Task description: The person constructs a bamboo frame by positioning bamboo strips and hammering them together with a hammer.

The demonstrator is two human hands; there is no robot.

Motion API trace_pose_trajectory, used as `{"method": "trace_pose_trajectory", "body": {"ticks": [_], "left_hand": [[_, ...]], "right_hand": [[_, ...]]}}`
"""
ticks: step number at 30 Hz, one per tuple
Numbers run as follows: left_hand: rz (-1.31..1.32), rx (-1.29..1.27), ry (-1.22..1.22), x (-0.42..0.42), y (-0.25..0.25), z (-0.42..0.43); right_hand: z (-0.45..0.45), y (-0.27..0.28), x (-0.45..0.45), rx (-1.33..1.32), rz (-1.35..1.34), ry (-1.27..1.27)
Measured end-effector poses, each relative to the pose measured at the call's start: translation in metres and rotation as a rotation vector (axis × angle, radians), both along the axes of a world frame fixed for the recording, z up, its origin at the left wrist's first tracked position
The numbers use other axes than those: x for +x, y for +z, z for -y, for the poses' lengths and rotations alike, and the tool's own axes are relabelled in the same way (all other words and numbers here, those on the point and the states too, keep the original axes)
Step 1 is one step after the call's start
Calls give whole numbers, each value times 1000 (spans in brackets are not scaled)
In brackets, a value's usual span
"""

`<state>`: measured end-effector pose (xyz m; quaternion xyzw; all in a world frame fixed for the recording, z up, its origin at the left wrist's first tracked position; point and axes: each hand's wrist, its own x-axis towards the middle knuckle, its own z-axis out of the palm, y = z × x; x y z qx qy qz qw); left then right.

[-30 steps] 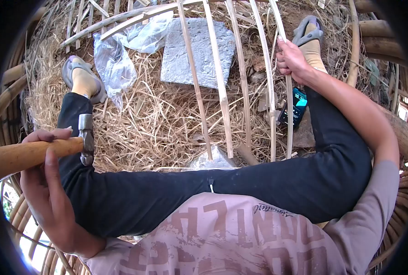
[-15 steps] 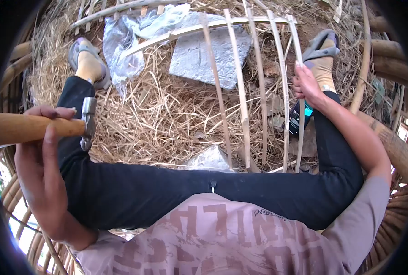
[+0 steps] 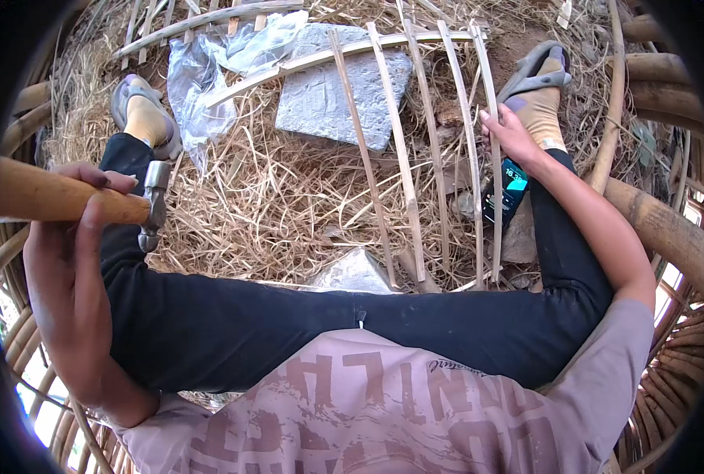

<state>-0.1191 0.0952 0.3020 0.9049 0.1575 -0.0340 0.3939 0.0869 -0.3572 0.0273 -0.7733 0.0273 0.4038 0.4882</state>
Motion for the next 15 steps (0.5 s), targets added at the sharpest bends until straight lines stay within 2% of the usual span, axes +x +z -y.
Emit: {"method": "trace_pose_trajectory", "body": {"ticks": [3,7,11,12,15], "left_hand": [[2,-110,-11,2,0,5],[8,-78,-71,8,-1,14],[37,-52,-151,14,-7,25],[39,-32,-175,16,-6,30],[46,37,-205,20,-10,40]], "right_hand": [[7,-6,5,-52,123,29],[4,10,7,-152,41,22],[18,-12,17,-62,48,59],[14,-7,12,-23,83,-18],[17,-8,19,-49,83,14]]}}
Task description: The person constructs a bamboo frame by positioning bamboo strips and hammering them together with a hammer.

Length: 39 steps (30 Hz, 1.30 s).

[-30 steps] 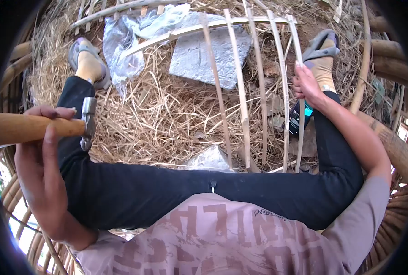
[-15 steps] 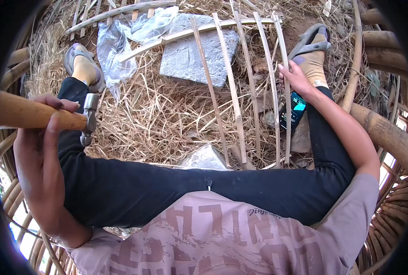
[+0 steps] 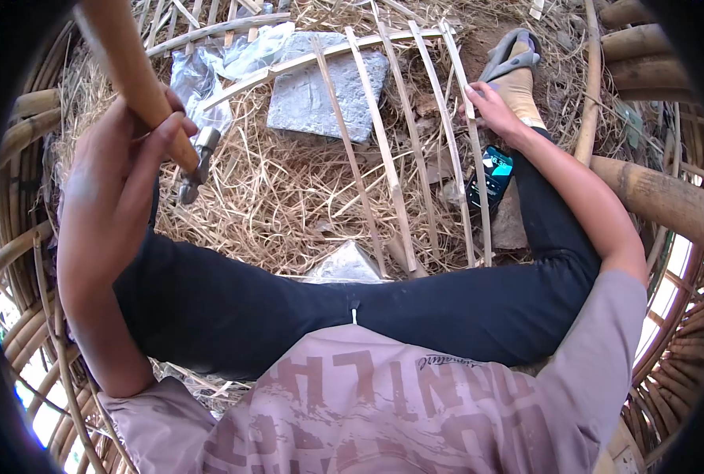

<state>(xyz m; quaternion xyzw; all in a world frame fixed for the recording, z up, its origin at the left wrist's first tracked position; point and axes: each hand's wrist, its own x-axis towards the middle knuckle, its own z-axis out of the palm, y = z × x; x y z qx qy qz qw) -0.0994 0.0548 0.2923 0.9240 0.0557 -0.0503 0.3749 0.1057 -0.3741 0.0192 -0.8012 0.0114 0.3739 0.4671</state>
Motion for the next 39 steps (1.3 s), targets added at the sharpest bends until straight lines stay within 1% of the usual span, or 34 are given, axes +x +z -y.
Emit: {"method": "trace_pose_trajectory", "body": {"ticks": [2,4,5,9,15,17,18,19,20,21,22,24,26,27,28,29,30,31,32,33,34,35,36,37,39], "left_hand": [[58,26,-34,3,-6,6],[30,3,-25,5,-8,9],[19,-5,-19,7,-8,9],[24,50,-78,13,-5,9],[95,160,-105,18,-12,6],[113,200,-130,18,-14,4],[84,174,-141,19,-13,6],[58,151,-145,19,-10,10],[31,129,-144,20,-6,13],[23,84,-90,17,-8,18],[-13,144,-117,20,-7,19],[22,118,-175,22,-19,24],[119,90,-248,21,-36,32],[49,47,-239,21,-35,39],[-23,2,-229,21,-35,47],[24,-7,-271,21,-41,52],[68,-17,-317,20,-48,57],[-1,-39,-355,19,-49,63],[-82,-87,-387,17,-41,66],[8,-48,-413,14,-47,65],[98,-8,-439,13,-55,67],[94,-20,-470,12,-62,66],[88,-30,-500,11,-67,63],[80,-36,-528,10,-70,59],[95,91,-583,7,-73,59]], "right_hand": [[3,-6,1,37,32,7],[1,-1,1,36,50,21],[-1,1,0,-18,68,33],[0,-8,3,-22,120,78],[2,-10,12,-49,137,32],[5,-16,13,-9,201,4],[4,-16,14,14,234,-2],[-1,-10,12,-12,291,-17],[-5,-2,10,-100,403,5],[-3,-5,11,-121,492,-4],[-1,-9,14,-139,584,-15],[-11,20,12,-126,769,-43],[-20,46,23,-99,946,-15],[-32,72,26,-38,1082,1],[-41,92,32,122,1133,-38],[-64,129,24,215,1241,-34],[-83,159,16,353,1286,-27],[-98,184,7,432,1327,26],[-109,205,-5,465,1309,160],[-121,225,-16,499,1280,293],[-125,240,-26,483,1180,501],[-122,249,-36,313,1118,677],[-122,265,-58,49,1059,770],[-125,281,-73,-150,1080,916],[-131,295,-96,-448,824,1061]]}}
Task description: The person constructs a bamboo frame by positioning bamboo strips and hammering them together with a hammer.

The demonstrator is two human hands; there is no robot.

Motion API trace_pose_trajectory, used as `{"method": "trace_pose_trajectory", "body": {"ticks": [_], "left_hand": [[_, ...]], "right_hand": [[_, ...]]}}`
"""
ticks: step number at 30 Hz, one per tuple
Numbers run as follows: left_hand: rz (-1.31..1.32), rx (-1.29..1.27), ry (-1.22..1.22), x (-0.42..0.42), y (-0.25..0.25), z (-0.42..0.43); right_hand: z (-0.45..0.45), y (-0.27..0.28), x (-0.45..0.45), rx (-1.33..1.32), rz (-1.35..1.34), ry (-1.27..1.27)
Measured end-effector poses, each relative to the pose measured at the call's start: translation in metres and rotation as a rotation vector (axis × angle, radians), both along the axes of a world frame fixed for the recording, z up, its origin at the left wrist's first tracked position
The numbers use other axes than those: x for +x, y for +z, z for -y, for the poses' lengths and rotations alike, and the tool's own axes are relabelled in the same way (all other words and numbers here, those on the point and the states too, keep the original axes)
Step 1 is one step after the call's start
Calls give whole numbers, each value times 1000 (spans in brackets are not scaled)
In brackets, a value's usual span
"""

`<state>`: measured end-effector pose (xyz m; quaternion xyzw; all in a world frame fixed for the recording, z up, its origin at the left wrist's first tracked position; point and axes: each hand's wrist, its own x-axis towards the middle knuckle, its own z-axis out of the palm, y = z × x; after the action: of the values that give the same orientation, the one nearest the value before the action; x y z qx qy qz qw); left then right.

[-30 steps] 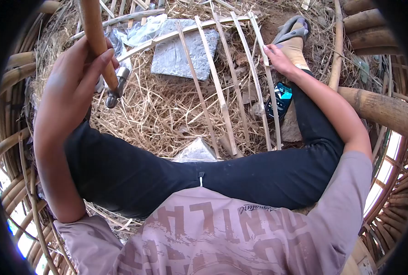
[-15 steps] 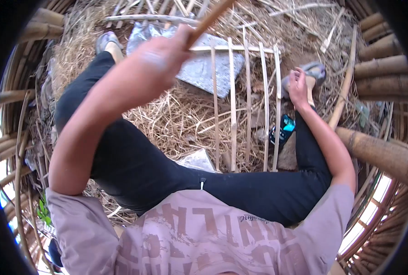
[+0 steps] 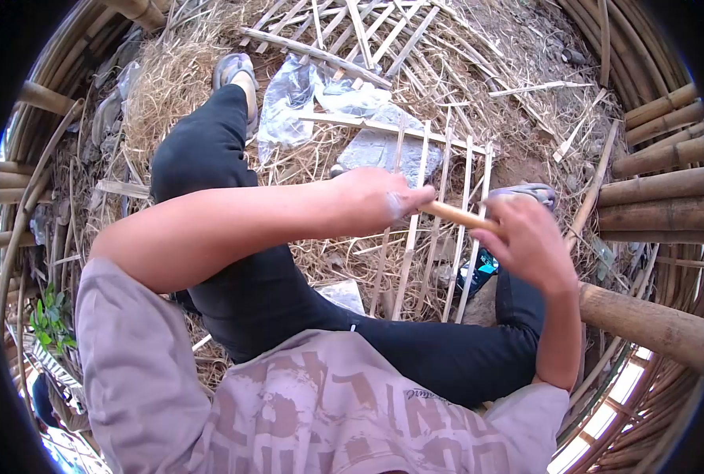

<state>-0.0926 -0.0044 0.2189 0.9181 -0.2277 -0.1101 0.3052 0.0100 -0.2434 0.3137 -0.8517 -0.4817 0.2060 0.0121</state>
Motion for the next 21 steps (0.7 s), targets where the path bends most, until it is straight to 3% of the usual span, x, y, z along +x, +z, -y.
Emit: {"method": "trace_pose_trajectory", "body": {"ticks": [1,3,5,9,10,14,17,19,21], "left_hand": [[22,58,-30,-1,4,1],[64,176,-95,-6,12,4],[146,302,-163,-10,11,10],[190,367,-201,-19,-6,3],[14,319,-215,-18,-7,0],[74,206,-201,-11,5,-16],[57,73,28,26,22,-41],[-34,105,232,60,-5,-69],[-36,376,245,95,-57,-106]], "right_hand": [[-4,4,-10,-189,-37,-31],[-15,-17,-34,-191,-208,-100],[-16,-69,-56,103,-215,-107],[-44,-93,-80,296,-510,-300],[-45,-93,-81,292,-500,-324],[-40,-84,-91,179,-447,-482],[-24,-71,-93,197,-316,-671],[-6,-58,-87,255,-239,-766],[15,-53,-76,285,-219,-863]]}}
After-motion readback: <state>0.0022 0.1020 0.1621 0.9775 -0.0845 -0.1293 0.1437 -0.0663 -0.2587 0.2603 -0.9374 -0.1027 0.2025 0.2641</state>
